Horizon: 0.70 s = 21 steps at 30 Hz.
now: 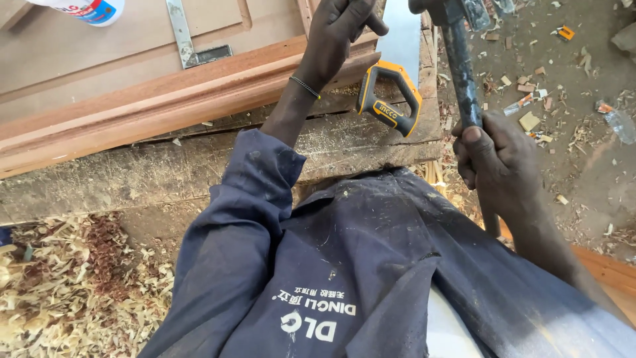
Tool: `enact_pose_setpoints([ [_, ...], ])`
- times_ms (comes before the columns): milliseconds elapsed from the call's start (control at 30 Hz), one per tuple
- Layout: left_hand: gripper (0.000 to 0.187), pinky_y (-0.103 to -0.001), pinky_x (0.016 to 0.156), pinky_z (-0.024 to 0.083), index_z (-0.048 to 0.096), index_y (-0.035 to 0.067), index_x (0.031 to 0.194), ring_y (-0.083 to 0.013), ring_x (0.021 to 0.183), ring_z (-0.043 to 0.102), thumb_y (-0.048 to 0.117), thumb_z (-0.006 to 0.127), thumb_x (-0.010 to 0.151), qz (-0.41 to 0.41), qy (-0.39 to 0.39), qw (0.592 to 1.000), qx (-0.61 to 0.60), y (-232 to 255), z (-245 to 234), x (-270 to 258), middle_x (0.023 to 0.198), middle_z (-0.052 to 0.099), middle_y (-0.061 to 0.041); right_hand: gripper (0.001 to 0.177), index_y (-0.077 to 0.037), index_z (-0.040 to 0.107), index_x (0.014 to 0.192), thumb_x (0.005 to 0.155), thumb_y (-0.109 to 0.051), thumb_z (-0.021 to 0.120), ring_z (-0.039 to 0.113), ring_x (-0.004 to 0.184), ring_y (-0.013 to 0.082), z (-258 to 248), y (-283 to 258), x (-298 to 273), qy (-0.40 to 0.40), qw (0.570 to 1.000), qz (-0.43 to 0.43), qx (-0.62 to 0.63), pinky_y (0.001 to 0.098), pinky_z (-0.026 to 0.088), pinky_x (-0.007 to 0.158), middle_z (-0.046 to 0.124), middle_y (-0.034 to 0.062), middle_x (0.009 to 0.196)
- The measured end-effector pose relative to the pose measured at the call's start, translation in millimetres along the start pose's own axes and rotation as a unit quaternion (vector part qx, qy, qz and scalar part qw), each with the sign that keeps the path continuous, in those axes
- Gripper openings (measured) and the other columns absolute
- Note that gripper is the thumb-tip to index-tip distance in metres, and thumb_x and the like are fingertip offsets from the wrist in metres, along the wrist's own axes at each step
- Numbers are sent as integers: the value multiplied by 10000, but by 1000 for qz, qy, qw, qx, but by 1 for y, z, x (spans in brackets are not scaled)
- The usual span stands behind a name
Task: Hammering nails into a wooden frame to secure the components together.
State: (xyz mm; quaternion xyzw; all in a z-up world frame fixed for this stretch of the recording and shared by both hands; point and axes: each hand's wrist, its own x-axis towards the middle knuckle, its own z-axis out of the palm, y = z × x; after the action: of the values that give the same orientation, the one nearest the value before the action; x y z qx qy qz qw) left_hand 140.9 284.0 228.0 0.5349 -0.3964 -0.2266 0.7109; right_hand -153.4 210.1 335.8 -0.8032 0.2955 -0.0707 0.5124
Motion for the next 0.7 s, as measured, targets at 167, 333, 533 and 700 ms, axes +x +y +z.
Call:
enact_pose_setpoints([
  [167, 300, -261, 554, 362, 580, 89, 780, -83, 582, 426, 288, 538, 1000, -12, 14, 1000, -15, -1, 2, 0, 738, 758, -111, 447, -37, 564, 1046, 1105, -456, 419, 469, 414, 105, -4, -1, 3, -7, 1000, -13, -10, 242, 385, 421, 521, 16, 661],
  [333, 316, -291, 583, 385, 612, 86, 778, -95, 594, 435, 308, 535, 989, -8, 27, 1000, 11, 2, 6, 0, 732, 759, -99, 418, -30, 554, 1056, 1107, -431, 446, 453, 421, 103, -6, 2, 4, -13, 999, -5, 31, 228, 370, 410, 501, 24, 658],
  [533, 328, -293, 617, 391, 652, 94, 749, -84, 628, 504, 315, 561, 973, -9, 28, 999, 33, 6, 7, -1, 709, 749, -57, 377, -37, 546, 1114, 1085, -409, 498, 434, 478, 100, -13, -4, 11, -22, 998, -11, 53, 228, 384, 383, 476, 29, 683],
  [700, 450, -354, 671, 454, 757, 98, 736, -121, 701, 629, 424, 549, 966, 20, 45, 993, 105, 7, 12, -2, 742, 766, -17, 353, 12, 519, 1155, 1135, -339, 488, 407, 456, 121, -26, -48, 23, 8, 996, -77, 50, 244, 343, 385, 487, 71, 691],
])
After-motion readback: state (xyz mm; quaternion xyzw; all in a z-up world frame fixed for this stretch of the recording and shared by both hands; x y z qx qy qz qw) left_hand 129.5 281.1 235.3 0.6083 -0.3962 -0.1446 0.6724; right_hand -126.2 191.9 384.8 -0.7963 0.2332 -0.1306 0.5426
